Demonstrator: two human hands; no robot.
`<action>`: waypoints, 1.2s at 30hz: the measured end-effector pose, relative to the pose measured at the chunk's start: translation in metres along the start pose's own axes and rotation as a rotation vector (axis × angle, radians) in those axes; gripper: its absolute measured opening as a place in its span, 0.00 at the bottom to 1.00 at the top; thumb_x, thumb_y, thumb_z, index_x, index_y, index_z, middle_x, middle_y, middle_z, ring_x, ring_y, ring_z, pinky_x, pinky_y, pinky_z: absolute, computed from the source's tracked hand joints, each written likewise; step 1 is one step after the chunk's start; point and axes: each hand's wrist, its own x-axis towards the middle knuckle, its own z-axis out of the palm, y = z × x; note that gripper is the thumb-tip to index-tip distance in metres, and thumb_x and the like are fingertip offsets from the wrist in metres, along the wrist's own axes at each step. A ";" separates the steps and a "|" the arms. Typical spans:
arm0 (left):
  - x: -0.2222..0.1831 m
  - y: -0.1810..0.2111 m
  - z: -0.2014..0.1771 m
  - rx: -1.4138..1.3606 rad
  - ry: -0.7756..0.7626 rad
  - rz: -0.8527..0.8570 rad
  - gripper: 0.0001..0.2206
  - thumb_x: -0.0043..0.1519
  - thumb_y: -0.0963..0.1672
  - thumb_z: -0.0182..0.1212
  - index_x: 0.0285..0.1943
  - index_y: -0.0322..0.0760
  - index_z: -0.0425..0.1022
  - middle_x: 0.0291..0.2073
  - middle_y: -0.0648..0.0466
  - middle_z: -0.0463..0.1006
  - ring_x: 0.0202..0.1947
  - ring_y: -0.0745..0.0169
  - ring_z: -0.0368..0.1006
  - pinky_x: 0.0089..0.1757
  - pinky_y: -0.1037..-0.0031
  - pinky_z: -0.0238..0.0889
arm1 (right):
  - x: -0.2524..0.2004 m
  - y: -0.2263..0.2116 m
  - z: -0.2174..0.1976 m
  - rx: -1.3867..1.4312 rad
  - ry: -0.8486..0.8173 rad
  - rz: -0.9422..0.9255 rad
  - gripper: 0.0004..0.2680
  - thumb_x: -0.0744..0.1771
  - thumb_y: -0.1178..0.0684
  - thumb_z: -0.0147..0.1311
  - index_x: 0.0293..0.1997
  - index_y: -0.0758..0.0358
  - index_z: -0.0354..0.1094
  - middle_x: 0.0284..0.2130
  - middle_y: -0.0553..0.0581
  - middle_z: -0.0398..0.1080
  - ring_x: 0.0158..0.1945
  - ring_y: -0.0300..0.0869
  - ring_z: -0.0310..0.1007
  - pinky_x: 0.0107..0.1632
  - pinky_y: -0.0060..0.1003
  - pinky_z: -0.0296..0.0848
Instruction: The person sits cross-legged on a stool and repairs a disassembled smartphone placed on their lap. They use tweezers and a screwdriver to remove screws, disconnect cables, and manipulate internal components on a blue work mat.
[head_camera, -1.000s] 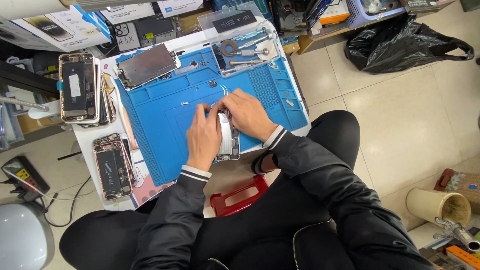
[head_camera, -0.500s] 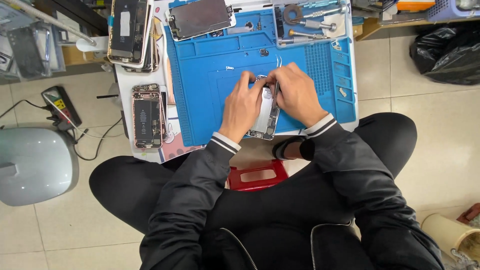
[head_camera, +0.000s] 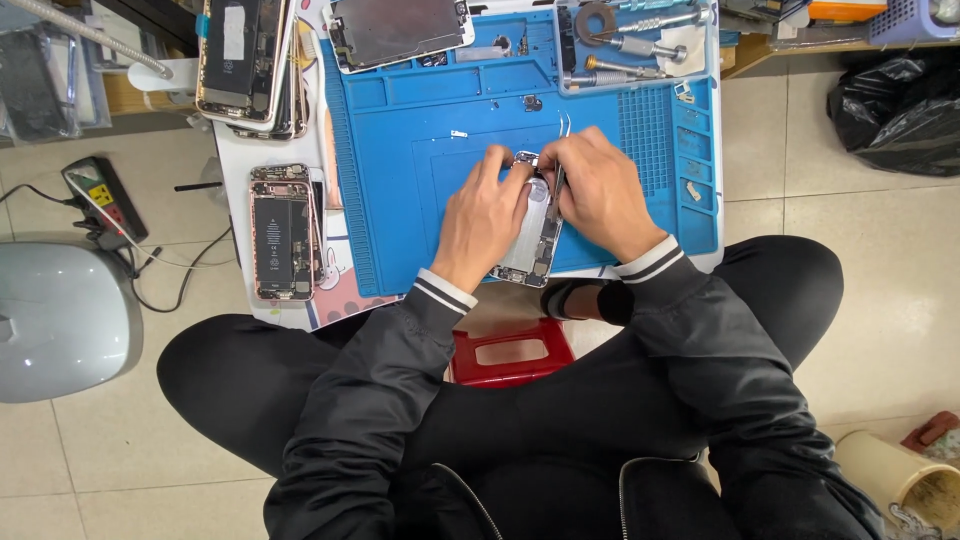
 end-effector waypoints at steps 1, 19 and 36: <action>0.000 0.000 0.001 -0.001 -0.001 -0.002 0.06 0.70 0.42 0.57 0.53 0.40 0.77 0.48 0.50 0.68 0.48 0.42 0.81 0.37 0.59 0.81 | 0.000 0.000 0.000 0.001 -0.002 0.001 0.06 0.69 0.59 0.60 0.43 0.51 0.68 0.29 0.47 0.70 0.42 0.47 0.74 0.41 0.39 0.75; -0.017 0.001 0.014 0.276 0.063 0.122 0.08 0.70 0.43 0.58 0.55 0.45 0.79 0.54 0.51 0.67 0.43 0.55 0.76 0.31 0.68 0.72 | 0.000 0.001 -0.021 0.030 -0.004 0.082 0.05 0.70 0.58 0.62 0.46 0.52 0.69 0.32 0.45 0.73 0.44 0.45 0.74 0.42 0.39 0.77; -0.011 0.006 0.011 0.384 0.048 0.132 0.15 0.65 0.44 0.62 0.61 0.46 0.77 0.55 0.52 0.67 0.40 0.60 0.68 0.29 0.70 0.62 | -0.001 -0.008 -0.017 0.044 0.003 0.064 0.10 0.66 0.62 0.65 0.35 0.50 0.68 0.27 0.43 0.72 0.41 0.43 0.75 0.42 0.36 0.75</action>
